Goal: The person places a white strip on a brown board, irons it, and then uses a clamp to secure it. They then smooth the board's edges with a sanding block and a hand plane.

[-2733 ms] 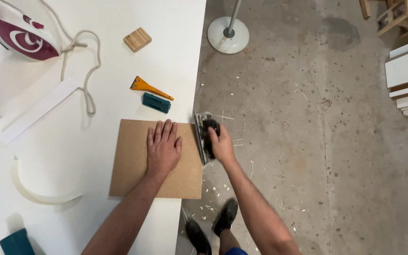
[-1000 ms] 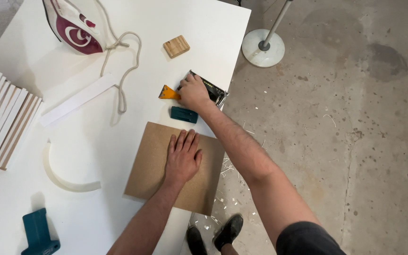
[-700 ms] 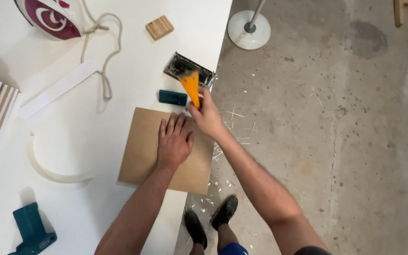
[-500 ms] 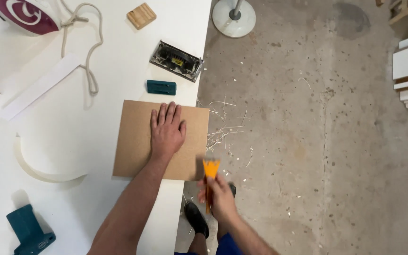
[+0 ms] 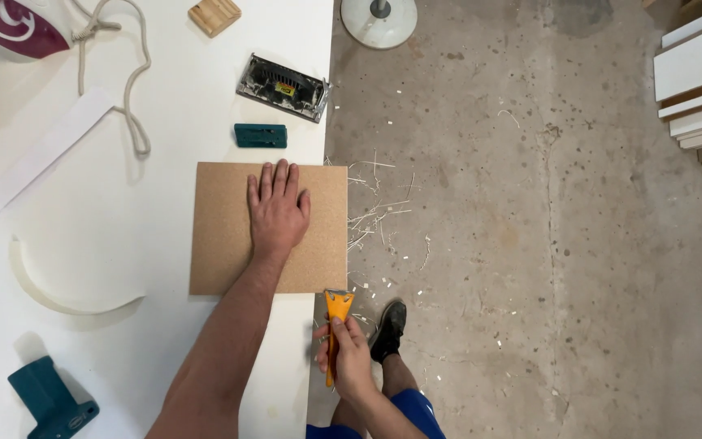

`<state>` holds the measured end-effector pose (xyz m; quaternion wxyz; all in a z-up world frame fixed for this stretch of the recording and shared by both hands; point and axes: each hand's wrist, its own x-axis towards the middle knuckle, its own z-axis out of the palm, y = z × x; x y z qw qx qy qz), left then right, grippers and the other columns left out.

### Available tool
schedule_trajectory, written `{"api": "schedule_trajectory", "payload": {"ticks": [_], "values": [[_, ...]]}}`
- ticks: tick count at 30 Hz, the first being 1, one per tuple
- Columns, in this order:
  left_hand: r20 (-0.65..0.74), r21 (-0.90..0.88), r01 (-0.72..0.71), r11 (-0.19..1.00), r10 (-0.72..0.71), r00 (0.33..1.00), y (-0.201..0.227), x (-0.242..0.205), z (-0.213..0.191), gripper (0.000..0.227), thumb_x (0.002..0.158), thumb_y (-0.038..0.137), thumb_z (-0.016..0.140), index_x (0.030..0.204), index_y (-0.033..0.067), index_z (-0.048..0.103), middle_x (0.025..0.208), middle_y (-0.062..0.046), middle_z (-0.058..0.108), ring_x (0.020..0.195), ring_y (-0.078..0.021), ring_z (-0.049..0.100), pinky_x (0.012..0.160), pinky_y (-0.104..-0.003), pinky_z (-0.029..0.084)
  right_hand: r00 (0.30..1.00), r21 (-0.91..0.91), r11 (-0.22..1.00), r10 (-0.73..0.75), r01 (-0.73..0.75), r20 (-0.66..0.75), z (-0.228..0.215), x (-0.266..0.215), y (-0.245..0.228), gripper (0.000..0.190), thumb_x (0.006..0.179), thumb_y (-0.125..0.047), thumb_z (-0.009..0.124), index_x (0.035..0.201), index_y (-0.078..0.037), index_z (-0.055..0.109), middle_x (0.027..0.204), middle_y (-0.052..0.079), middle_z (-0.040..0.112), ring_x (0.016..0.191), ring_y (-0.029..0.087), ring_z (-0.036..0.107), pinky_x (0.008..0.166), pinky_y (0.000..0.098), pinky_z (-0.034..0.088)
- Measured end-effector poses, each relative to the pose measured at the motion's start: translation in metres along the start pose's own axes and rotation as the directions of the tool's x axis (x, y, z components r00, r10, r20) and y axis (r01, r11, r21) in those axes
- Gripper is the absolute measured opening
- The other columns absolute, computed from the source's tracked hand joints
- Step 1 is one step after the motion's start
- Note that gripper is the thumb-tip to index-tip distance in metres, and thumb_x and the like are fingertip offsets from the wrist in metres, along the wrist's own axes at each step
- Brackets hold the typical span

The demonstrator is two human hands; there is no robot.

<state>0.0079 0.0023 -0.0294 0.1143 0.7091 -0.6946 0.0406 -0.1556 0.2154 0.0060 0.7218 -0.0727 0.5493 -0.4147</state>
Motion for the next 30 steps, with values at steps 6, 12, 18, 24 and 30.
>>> {"api": "schedule_trajectory", "payload": {"ticks": [6, 12, 18, 24, 30], "values": [[0.035, -0.013, 0.012, 1.0, -0.012, 0.999, 0.0, 0.001, -0.001, 0.06, 0.106, 0.045, 0.039, 0.157, 0.0135, 0.046, 0.163, -0.007, 0.042, 0.153, -0.0309, 0.031, 0.126, -0.054, 0.012, 0.999, -0.081, 0.996, 0.034, -0.035, -0.022, 0.006, 0.005, -0.013, 0.02, 0.105, -0.022, 0.049, 0.111, -0.003, 0.056, 0.082, 0.015, 0.07, 0.041, 0.018, 0.053, 0.034, 0.028, 0.04], [0.059, 0.01, 0.012, 1.0, -0.012, 0.998, 0.0, 0.001, -0.002, 0.062, 0.107, 0.047, 0.035, 0.159, 0.0149, 0.041, 0.166, -0.006, 0.038, 0.155, -0.0299, 0.027, 0.127, -0.053, 0.009, 0.999, 0.005, 0.999, 0.053, -0.053, -0.013, 0.012, 0.033, -0.029, 0.018, 0.104, -0.02, 0.054, 0.1, -0.003, 0.052, 0.081, 0.017, 0.068, 0.044, 0.022, 0.059, 0.033, 0.0305, 0.042], [-0.058, 0.033, -0.007, 0.999, 0.009, 0.998, 0.001, 0.0, -0.004, 0.057, 0.105, 0.044, 0.045, 0.153, 0.0133, 0.053, 0.16, -0.006, 0.048, 0.151, -0.0296, 0.038, 0.126, -0.052, 0.017, 0.996, -0.047, 0.996, 0.078, -0.08, -0.033, 0.026, 0.06, -0.058, 0.016, 0.105, -0.019, 0.053, 0.104, -0.003, 0.054, 0.083, 0.017, 0.068, 0.044, 0.024, 0.057, 0.033, 0.0309, 0.04], [-0.018, 0.032, 0.004, 0.999, -0.004, 1.0, 0.002, 0.001, -0.007, 0.059, 0.105, 0.046, 0.042, 0.154, 0.0142, 0.049, 0.161, -0.006, 0.046, 0.152, -0.029, 0.036, 0.126, -0.052, 0.017, 0.998, -0.077, 0.996, 0.055, -0.053, 0.03, 0.041, 0.09, -0.087, 0.014, 0.105, -0.016, 0.051, 0.1, -0.003, 0.05, 0.083, 0.017, 0.067, 0.046, 0.023, 0.058, 0.035, 0.0298, 0.04], [0.185, 0.037, 0.098, 0.995, -0.103, 0.977, 0.007, 0.004, -0.015, 0.057, 0.106, 0.049, 0.037, 0.157, 0.0231, 0.045, 0.166, -0.002, 0.038, 0.155, -0.0262, 0.029, 0.128, -0.053, 0.009, 0.999, -0.213, 0.976, -0.045, 0.049, 0.024, 0.062, 0.113, -0.115, 0.028, 0.106, -0.015, 0.046, 0.115, 0.01, 0.055, 0.081, 0.019, 0.068, 0.045, 0.022, 0.064, 0.031, 0.027, 0.052]]}}
